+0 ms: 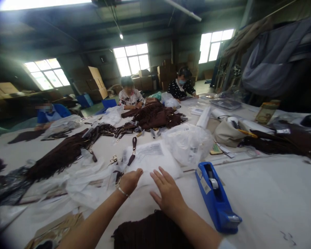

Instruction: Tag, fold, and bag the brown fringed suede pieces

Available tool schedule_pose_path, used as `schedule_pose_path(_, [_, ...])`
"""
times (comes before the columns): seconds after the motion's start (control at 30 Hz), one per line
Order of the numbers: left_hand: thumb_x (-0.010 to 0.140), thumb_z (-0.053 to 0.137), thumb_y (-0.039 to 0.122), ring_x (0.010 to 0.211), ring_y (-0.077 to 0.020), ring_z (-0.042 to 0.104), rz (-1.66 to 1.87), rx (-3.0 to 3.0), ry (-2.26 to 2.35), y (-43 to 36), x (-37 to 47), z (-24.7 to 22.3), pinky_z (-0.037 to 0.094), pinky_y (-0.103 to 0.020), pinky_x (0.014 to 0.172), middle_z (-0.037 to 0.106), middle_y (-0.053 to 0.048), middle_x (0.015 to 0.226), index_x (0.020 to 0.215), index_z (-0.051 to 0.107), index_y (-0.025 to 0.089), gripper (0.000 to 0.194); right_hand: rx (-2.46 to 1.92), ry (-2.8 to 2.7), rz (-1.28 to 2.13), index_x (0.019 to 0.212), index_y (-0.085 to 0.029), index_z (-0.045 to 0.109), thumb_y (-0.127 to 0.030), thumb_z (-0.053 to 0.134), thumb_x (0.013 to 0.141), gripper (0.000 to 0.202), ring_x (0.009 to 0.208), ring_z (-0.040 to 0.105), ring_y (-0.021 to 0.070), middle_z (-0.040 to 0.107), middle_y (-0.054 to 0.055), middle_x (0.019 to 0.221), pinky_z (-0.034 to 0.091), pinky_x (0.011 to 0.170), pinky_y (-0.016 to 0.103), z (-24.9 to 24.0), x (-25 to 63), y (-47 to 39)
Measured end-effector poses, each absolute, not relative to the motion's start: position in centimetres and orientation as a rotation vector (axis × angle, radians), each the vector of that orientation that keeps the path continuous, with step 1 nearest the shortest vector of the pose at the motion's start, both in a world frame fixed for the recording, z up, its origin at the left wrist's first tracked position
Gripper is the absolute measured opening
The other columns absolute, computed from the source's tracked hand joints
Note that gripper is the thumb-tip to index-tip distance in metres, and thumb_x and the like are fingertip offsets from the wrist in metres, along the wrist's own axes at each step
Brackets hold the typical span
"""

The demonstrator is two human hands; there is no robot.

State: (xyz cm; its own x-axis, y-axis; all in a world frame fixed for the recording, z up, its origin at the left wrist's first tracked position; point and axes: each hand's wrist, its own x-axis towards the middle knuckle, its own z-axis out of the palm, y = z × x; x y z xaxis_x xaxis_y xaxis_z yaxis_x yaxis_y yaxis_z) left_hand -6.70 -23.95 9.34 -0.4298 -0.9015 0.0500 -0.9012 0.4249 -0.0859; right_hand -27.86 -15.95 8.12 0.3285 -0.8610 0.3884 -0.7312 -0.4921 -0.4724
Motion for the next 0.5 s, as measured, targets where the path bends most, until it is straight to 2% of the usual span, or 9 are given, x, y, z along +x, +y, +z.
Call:
schedule_pose_path(0.07, [0.097,0.028,0.040,0.072,-0.0221,0.061,-0.175,-1.589,2.687,-22.6,-7.5,9.9,0.042,-0.028,0.064,0.063,-0.010,0.073,0.102,0.059,0.019,0.038,-2.461,1.480,-0.809,0.130,-0.019,0.047,-0.019,0.054,0.085,0.045,0.128,0.030,0.0240,0.047,0.006,0.132,0.027,0.108,0.040,9.0,-26.4,-19.1])
schedule_pose_path(0.13, [0.091,0.042,0.048,0.073,-0.0243,0.062,-0.159,-1.525,2.652,-21.4,-7.4,10.5,0.045,-0.029,0.065,0.064,-0.010,0.073,0.101,0.060,0.019,0.035,-2.458,1.530,-0.735,0.102,-0.017,0.065,-0.008,0.050,0.082,0.027,0.110,0.047,0.0242,0.061,0.009,0.106,0.038,0.097,0.038,8.9,-25.9,-21.6])
schedule_pose_path(0.17, [0.087,0.051,0.048,0.074,-0.0259,0.062,-0.148,-1.520,2.608,-20.9,-6.8,10.8,0.046,-0.031,0.066,0.064,-0.010,0.074,0.102,0.061,0.019,0.034,-2.442,1.556,-0.727,0.089,-0.016,0.068,-0.004,0.047,0.081,0.026,0.101,0.051,0.0239,0.063,0.010,0.095,0.041,0.091,0.036,8.6,-26.2,-22.3])
schedule_pose_path(0.23, [0.084,0.059,0.035,0.076,-0.0282,0.063,-0.145,-1.577,2.495,-20.2,-4.7,11.7,0.048,-0.034,0.069,0.065,-0.012,0.074,0.104,0.061,0.018,0.026,-2.398,1.610,-0.758,0.077,-0.015,0.068,0.000,0.043,0.078,0.029,0.094,0.052,0.0237,0.062,0.011,0.086,0.043,0.085,0.035,7.7,-27.8,-22.8])
schedule_pose_path(0.27, [0.085,0.056,0.025,0.076,-0.0288,0.063,-0.163,-1.624,2.441,-19.9,-3.2,12.2,0.048,-0.035,0.069,0.065,-0.013,0.075,0.104,0.061,0.016,0.022,-2.365,1.634,-0.787,0.078,-0.016,0.068,0.001,0.042,0.077,0.031,0.094,0.052,0.0234,0.062,0.010,0.088,0.043,0.086,0.035,7.2,-29.0,-22.6])
schedule_pose_path(0.33, [0.085,0.045,0.010,0.077,-0.0299,0.064,-0.204,-1.786,2.362,-19.2,-0.1,13.2,0.048,-0.038,0.069,0.065,-0.016,0.079,0.109,0.060,0.014,0.028,-2.279,1.684,-0.863,0.089,-0.015,0.069,0.002,0.040,0.075,0.037,0.101,0.050,0.0232,0.062,0.010,0.097,0.040,0.092,0.036,6.2,-31.4,-21.4])
schedule_pose_path(0.4, [0.084,0.040,0.007,0.075,-0.0294,0.064,-0.129,-2.132,2.313,-18.2,2.2,13.4,0.048,-0.038,0.066,0.066,-0.017,0.083,0.117,0.056,0.014,0.038,-2.179,1.750,-0.940,0.108,-0.013,0.064,-0.001,0.038,0.075,0.044,0.111,0.046,0.0236,0.057,0.011,0.115,0.036,0.100,0.039,5.1,-33.3,-19.8])
schedule_pose_path(0.43, [0.082,0.042,0.007,0.072,-0.0275,0.064,0.072,-2.381,2.306,-17.6,2.8,13.2,0.048,-0.036,0.064,0.066,-0.015,0.083,0.121,0.053,0.015,0.041,-2.022,1.739,-1.048,0.116,-0.013,0.060,-0.004,0.040,0.076,0.046,0.113,0.046,0.0238,0.053,0.011,0.122,0.036,0.102,0.040,4.5,-33.8,-18.9])
schedule_pose_path(0.5, [0.080,0.046,0.010,0.060,-0.0214,0.062,0.854,-2.837,2.192,-16.2,2.6,12.1,0.046,-0.028,0.054,0.065,-0.010,0.075,0.118,0.054,0.015,0.039,-1.495,1.601,-1.309,0.125,-0.015,0.053,-0.015,0.047,0.078,0.048,0.096,0.057,0.0226,0.055,0.010,0.118,0.047,0.090,0.040,3.3,-34.3,-17.3])
